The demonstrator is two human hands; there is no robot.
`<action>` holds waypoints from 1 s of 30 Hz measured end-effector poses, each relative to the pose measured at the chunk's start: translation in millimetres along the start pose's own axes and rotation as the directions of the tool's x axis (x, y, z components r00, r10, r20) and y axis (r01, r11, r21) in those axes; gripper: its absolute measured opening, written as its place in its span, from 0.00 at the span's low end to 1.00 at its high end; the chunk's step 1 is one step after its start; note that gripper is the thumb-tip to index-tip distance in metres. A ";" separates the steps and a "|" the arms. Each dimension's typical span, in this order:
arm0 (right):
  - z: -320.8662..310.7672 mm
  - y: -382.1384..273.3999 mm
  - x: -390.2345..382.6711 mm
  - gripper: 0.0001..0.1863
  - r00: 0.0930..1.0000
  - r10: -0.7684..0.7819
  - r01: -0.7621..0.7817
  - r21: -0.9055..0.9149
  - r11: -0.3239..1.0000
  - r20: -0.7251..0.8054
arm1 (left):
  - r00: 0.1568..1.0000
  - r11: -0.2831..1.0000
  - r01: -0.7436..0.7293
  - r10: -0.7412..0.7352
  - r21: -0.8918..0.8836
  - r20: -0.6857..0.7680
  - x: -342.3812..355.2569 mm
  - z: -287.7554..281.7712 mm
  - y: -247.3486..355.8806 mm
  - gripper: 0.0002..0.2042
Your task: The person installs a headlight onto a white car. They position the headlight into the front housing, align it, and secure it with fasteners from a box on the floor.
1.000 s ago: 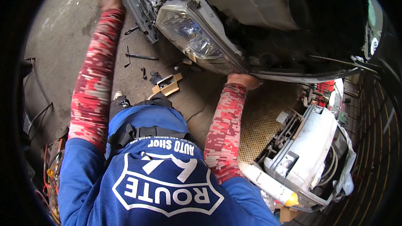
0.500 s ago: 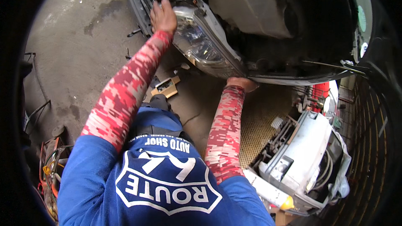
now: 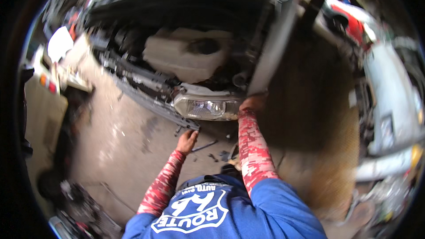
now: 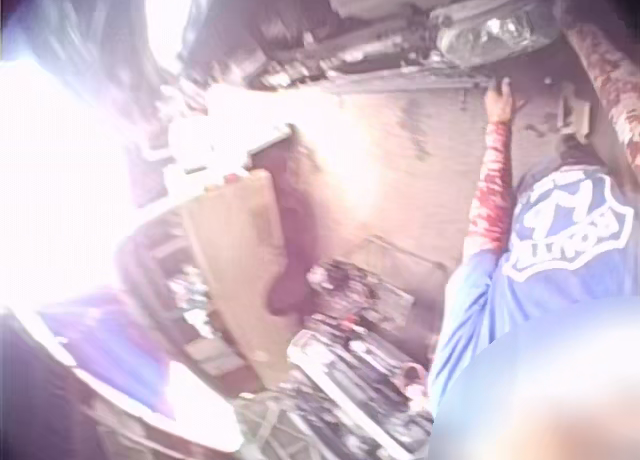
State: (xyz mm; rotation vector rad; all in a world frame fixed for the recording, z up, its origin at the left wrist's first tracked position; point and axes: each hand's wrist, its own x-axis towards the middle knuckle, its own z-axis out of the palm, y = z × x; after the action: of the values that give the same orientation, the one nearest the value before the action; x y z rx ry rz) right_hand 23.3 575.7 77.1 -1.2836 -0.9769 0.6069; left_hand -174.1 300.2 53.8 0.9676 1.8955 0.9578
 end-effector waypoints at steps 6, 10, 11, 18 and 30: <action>21.4 -5.6 -3.9 0.24 0.936 0.221 -0.191 0.133 0.973 -0.274 | 0.979 0.992 -0.031 0.055 -0.120 0.198 -2.6 2.1 68.3 0.27; 18.6 -27.5 -8.4 0.24 0.881 0.287 -0.221 0.208 0.953 -0.376 | 0.972 0.990 0.075 -0.046 -0.119 0.232 19.1 15.8 117.1 0.29; 16.7 -34.1 -7.3 0.24 0.875 0.301 -0.217 0.247 0.944 -0.379 | 0.976 0.986 0.097 -0.068 -0.134 0.208 24.4 21.1 127.9 0.28; -0.2 -69.3 -9.2 0.22 0.903 0.137 -0.138 0.027 0.990 -0.407 | 0.991 0.989 0.122 -0.116 -0.089 0.062 51.5 50.2 165.6 0.21; -13.2 -89.8 -1.8 0.28 0.942 0.290 -0.288 0.039 0.957 -0.169 | 0.986 0.969 0.023 0.019 0.244 -0.166 30.4 54.5 158.1 0.33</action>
State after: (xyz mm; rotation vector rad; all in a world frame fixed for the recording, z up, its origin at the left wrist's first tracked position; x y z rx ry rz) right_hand 21.4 547.9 163.5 -1.4551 -0.6435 0.7118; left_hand -95.5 407.9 159.0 1.0546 2.1952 0.8383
